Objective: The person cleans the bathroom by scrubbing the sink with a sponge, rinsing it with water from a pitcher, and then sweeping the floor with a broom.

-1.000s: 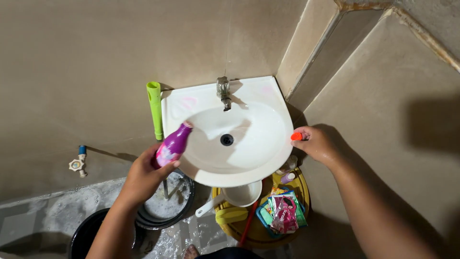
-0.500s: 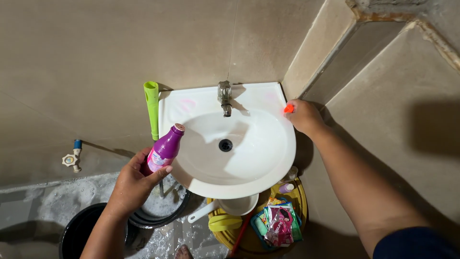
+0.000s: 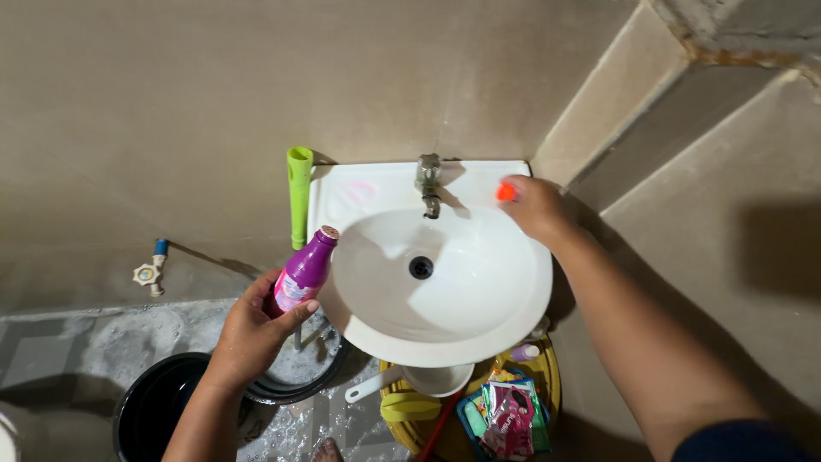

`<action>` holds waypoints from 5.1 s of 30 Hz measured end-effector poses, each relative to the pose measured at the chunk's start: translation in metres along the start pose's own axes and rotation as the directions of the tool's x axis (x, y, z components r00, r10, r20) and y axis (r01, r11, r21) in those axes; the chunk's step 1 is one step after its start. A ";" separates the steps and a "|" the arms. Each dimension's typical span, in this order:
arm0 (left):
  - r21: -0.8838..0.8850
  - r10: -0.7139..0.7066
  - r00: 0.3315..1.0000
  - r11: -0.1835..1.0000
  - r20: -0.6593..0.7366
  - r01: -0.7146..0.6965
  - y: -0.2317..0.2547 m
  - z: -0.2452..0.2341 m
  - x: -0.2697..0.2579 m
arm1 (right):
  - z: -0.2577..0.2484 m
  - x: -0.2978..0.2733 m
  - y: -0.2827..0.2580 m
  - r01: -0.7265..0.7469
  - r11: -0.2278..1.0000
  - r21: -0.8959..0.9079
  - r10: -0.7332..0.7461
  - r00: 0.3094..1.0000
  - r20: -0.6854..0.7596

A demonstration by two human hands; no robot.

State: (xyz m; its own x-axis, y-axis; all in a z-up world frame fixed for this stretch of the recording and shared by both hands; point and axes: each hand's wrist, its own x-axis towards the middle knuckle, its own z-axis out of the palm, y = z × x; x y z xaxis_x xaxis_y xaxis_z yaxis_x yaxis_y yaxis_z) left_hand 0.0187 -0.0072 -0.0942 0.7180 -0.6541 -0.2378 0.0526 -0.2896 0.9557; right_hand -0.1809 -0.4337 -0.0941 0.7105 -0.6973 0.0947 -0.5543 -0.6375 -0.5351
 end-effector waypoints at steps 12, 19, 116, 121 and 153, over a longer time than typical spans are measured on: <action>-0.007 0.000 0.998 1.000 -0.058 0.000 -0.008 -0.026 -0.001 | 0.016 0.035 -0.097 0.193 0.980 -0.042 -0.190 0.980 0.053; -0.060 0.006 0.999 0.998 -0.051 -0.009 -0.010 -0.033 -0.005 | 0.003 0.035 -0.146 0.524 0.771 -0.362 -0.469 0.852 0.234; 0.046 -0.045 0.997 0.998 -0.063 0.048 0.011 -0.097 -0.020 | -0.044 0.027 -0.218 0.195 0.837 -0.511 -0.239 0.971 -0.022; 0.042 -0.039 0.998 0.998 -0.056 0.041 0.009 -0.093 -0.016 | -0.021 0.014 -0.198 0.488 0.757 -0.435 -0.537 0.843 0.012; -0.037 0.106 0.916 0.994 0.387 -0.100 -0.017 -0.037 -0.086 | 0.038 -0.210 -0.225 0.252 0.945 0.210 -0.292 0.937 0.191</action>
State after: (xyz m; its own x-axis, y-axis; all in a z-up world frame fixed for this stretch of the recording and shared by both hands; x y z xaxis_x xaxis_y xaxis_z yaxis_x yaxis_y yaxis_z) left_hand -0.0184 0.0802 -0.0836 0.3952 -0.9001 -0.1834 0.0063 -0.1970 0.9804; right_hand -0.1887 -0.1317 -0.0250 0.9106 -0.4046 0.0848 -0.2537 -0.7089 -0.6581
